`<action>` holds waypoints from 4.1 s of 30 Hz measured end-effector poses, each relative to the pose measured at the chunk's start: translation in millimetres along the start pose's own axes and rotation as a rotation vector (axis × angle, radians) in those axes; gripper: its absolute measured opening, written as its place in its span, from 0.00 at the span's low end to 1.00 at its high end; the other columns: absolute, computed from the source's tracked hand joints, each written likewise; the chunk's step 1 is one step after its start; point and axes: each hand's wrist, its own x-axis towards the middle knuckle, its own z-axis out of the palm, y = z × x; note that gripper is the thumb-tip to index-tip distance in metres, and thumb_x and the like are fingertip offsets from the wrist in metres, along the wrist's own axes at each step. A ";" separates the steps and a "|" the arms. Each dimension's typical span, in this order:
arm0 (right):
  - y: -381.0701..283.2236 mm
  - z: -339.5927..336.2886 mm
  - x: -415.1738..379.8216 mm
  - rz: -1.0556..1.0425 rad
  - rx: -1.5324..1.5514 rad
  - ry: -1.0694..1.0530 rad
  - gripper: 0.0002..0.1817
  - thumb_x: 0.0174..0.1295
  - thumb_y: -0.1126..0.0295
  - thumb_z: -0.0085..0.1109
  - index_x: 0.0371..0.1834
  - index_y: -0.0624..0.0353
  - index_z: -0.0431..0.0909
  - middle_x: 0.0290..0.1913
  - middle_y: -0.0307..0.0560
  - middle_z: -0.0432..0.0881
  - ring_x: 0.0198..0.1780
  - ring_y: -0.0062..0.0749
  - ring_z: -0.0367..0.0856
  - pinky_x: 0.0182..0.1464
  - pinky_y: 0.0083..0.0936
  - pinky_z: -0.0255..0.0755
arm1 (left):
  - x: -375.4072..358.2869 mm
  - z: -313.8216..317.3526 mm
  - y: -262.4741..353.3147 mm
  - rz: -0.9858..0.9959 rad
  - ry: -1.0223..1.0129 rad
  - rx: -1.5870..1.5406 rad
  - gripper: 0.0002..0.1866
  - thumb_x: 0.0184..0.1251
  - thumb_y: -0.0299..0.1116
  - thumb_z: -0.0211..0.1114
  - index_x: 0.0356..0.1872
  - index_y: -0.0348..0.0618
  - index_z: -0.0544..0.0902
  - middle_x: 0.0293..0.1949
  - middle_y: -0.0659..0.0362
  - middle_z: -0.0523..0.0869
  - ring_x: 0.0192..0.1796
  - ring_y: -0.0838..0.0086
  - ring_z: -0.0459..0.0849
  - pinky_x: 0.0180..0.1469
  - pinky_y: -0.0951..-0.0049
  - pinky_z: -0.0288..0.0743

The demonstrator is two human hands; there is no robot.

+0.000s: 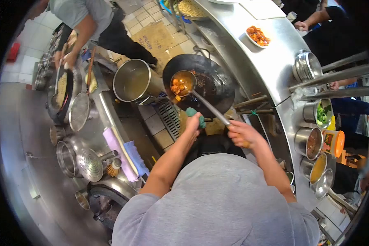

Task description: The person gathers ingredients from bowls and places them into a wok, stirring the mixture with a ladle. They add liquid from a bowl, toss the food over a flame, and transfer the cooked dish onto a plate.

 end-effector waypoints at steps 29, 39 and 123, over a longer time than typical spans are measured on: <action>45.0 -71.0 -29.8 0.071 0.233 -0.380 0.24 0.67 0.63 0.48 0.66 0.43 0.57 0.22 0.34 0.62 0.14 0.13 0.56 0.15 0.10 0.53 | -10.8 -25.5 4.0 0.297 0.290 0.264 0.14 0.45 0.26 0.62 0.37 0.38 0.75 0.30 0.57 0.79 0.30 0.68 0.79 0.33 0.68 0.72; 19.8 -31.1 5.5 -0.012 0.139 -0.099 0.19 0.67 0.62 0.48 0.61 0.46 0.62 0.23 0.34 0.65 0.14 0.14 0.59 0.14 0.13 0.57 | -37.3 -95.8 28.5 -0.242 0.000 -0.091 0.09 0.52 0.34 0.62 0.31 0.50 0.71 0.23 0.63 0.72 0.24 0.73 0.73 0.24 0.69 0.68; -140.6 -88.1 -141.1 -0.951 -1.062 1.031 0.28 0.53 0.67 0.58 0.60 0.56 0.69 0.41 0.64 0.79 0.46 0.58 0.77 0.51 0.36 0.70 | -8.5 -45.0 -29.1 -0.337 0.149 -0.201 0.09 0.48 0.35 0.63 0.28 0.51 0.71 0.25 0.63 0.72 0.25 0.72 0.75 0.25 0.72 0.75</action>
